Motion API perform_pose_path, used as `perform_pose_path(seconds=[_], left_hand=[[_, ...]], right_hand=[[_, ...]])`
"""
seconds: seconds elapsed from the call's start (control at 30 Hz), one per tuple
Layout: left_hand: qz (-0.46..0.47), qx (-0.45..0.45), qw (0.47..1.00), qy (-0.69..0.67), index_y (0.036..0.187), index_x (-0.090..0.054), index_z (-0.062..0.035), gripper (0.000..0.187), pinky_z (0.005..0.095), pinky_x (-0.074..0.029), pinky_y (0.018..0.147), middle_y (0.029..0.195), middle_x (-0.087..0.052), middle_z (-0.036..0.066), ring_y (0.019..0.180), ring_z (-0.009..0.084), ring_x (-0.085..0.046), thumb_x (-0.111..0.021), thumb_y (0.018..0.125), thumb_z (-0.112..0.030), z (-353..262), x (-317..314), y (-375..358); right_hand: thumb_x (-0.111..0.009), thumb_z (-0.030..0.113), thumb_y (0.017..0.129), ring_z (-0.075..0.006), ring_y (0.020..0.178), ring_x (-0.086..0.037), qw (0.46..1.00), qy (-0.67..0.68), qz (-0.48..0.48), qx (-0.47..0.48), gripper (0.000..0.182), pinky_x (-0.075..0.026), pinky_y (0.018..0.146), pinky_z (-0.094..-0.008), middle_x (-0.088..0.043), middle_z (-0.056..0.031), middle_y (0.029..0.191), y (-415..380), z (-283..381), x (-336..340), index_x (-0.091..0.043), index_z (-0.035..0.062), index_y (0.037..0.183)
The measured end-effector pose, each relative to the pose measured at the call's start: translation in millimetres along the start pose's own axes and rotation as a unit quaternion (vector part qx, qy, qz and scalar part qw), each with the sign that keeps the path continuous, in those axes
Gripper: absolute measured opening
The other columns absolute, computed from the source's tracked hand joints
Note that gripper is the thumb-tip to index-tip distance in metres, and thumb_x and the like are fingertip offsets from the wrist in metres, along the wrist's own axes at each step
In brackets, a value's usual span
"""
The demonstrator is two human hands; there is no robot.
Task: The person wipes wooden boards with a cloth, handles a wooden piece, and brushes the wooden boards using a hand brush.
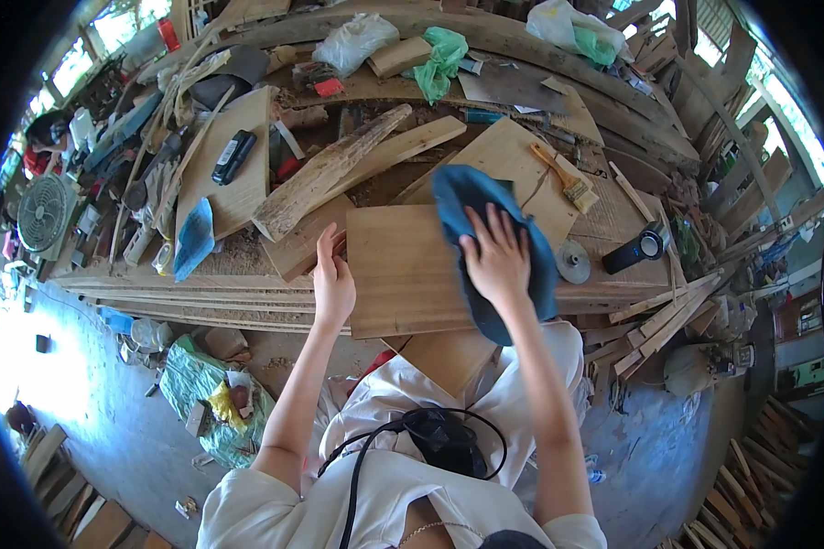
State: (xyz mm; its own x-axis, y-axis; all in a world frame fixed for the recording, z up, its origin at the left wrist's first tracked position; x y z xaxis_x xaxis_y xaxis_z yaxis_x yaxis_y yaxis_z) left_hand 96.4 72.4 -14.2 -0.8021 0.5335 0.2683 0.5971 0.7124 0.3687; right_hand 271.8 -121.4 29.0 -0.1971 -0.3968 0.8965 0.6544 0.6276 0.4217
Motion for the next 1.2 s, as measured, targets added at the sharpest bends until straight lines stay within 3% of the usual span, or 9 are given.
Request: perform_pose_path(seconds=[0.23, 0.33, 0.43, 0.6, 0.73, 0.9, 1.0, 1.07, 1.2], left_hand=[[-0.007, 0.105, 0.994, 0.022, 0.135, -0.032, -0.005, 0.052, 0.0406, -0.042, 0.093, 0.117, -0.055, 0.024, 0.111, 0.036, -0.055, -0.036, 0.085, 0.009, 13.7, 3.2, -3.8], [0.003, 0.016, 0.999, 0.032, 0.134, -0.032, -0.0044, 0.05, 0.0391, -0.042, 0.094, 0.118, -0.055, 0.024, 0.111, 0.0338, -0.055, -0.035, 0.086, 0.009, -5.9, 3.1, -3.6], [0.005, 0.013, 1.0, -0.017, 0.134, -0.033, -0.005, 0.049, 0.036, -0.042, 0.096, 0.12, -0.055, 0.022, 0.113, 0.0296, -0.055, -0.032, 0.087, 0.011, -2.7, 0.0, -0.5], [-0.008, -0.001, 0.999, -0.032, 0.133, -0.034, -0.0041, 0.049, 0.0349, -0.041, 0.096, 0.12, -0.055, 0.021, 0.114, 0.0285, -0.055, -0.031, 0.087, 0.011, 2.6, -0.7, -1.0], [-0.021, -0.007, 1.0, -0.009, 0.132, -0.036, -0.0034, 0.047, 0.0346, -0.041, 0.097, 0.119, -0.056, 0.021, 0.113, 0.0286, -0.055, -0.031, 0.087, 0.011, -0.2, 0.6, -1.4], [-0.021, 0.026, 0.999, 0.018, 0.132, -0.037, -0.0051, 0.045, 0.0359, -0.042, 0.095, 0.118, -0.058, 0.02, 0.113, 0.0292, -0.056, -0.033, 0.089, 0.007, 9.8, 2.6, -2.9], [-0.018, 0.005, 1.0, 0.013, 0.132, -0.037, -0.0054, 0.044, 0.0356, -0.042, 0.095, 0.118, -0.058, 0.02, 0.113, 0.0296, -0.056, -0.032, 0.09, 0.006, 4.1, 3.4, -1.5], [-0.013, 0.01, 1.0, -0.011, 0.132, -0.038, -0.0058, 0.044, 0.0356, -0.042, 0.095, 0.118, -0.058, 0.02, 0.113, 0.03, -0.056, -0.032, 0.09, 0.006, 4.7, 0.9, -0.7], [-0.013, 0.015, 1.0, -0.005, 0.132, -0.039, -0.0068, 0.046, 0.0359, -0.041, 0.096, 0.119, -0.057, 0.02, 0.113, 0.0298, -0.055, -0.031, 0.089, 0.006, 3.5, 1.5, -0.4]], right_hand=[[-0.047, 0.038, 0.091, -0.0248, 0.13, -0.039, 0.977, 0.141, 0.039, 0.154, 0.044, -0.024, 0.109, -0.0495, -0.041, -0.0078, 0.142, -33.6, 118.8, 2.9, -0.047, 0.0282, 0.134], [-0.046, 0.039, 0.091, -0.0248, 0.131, -0.037, 0.977, 0.137, 0.071, 0.145, 0.045, -0.023, 0.109, -0.0493, -0.04, -0.0069, 0.143, -57.1, 94.5, 18.5, -0.046, 0.0288, 0.135], [-0.044, 0.039, 0.092, -0.0259, 0.131, -0.037, 0.99, 0.085, 0.085, 0.068, 0.044, -0.023, 0.109, -0.0496, -0.039, -0.0077, 0.143, -55.5, 36.5, 28.2, -0.046, 0.0262, 0.134], [-0.046, 0.039, 0.091, -0.0254, 0.13, -0.038, 1.0, 0.016, -0.003, -0.009, 0.044, -0.025, 0.107, -0.0509, -0.04, -0.0076, 0.142, -10.0, -13.6, 9.7, -0.048, 0.0236, 0.132], [-0.055, 0.033, 0.086, -0.025, 0.109, -0.051, 0.991, 0.08, -0.056, 0.089, 0.034, -0.037, 0.093, -0.0474, -0.055, -0.0039, 0.116, 20.6, 58.4, 0.9, -0.059, 0.0194, 0.117], [-0.062, 0.024, 0.081, -0.0213, 0.088, -0.054, 0.96, 0.181, -0.012, 0.213, 0.027, -0.041, 0.075, -0.0353, -0.055, -0.005, 0.092, -13.3, 129.4, 3.1, -0.064, 0.0188, 0.107], [-0.062, 0.031, 0.083, -0.0201, 0.073, -0.055, 0.963, 0.156, -0.027, 0.217, 0.034, -0.044, 0.064, -0.0329, -0.053, -0.0026, 0.079, -37.9, 108.1, 31.2, -0.062, 0.0281, 0.117], [-0.062, 0.035, 0.083, -0.0192, 0.07, -0.056, 0.981, 0.113, 0.049, 0.15, 0.034, -0.045, 0.062, -0.0322, -0.053, -0.0026, 0.076, -40.0, 69.4, 36.5, -0.063, 0.0291, 0.116], [-0.063, 0.04, 0.081, -0.0237, 0.079, -0.055, 0.997, -0.063, 0.016, 0.035, 0.025, -0.044, 0.067, -0.0378, -0.051, -0.0046, 0.079, -12.9, -21.0, 27.1, -0.07, 0.025, 0.101]])
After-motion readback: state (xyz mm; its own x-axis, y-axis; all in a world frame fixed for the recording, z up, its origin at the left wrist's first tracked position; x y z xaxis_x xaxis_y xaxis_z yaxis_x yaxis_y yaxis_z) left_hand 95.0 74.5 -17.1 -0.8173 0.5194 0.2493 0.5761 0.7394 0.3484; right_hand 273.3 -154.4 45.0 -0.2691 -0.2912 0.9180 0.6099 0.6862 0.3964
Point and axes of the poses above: each hand's wrist, its own y-axis towards the middle knuckle, its own x-axis out of the back of the hand, z = x × y, the point moved 7 cm from there along y, towards the middle knuckle
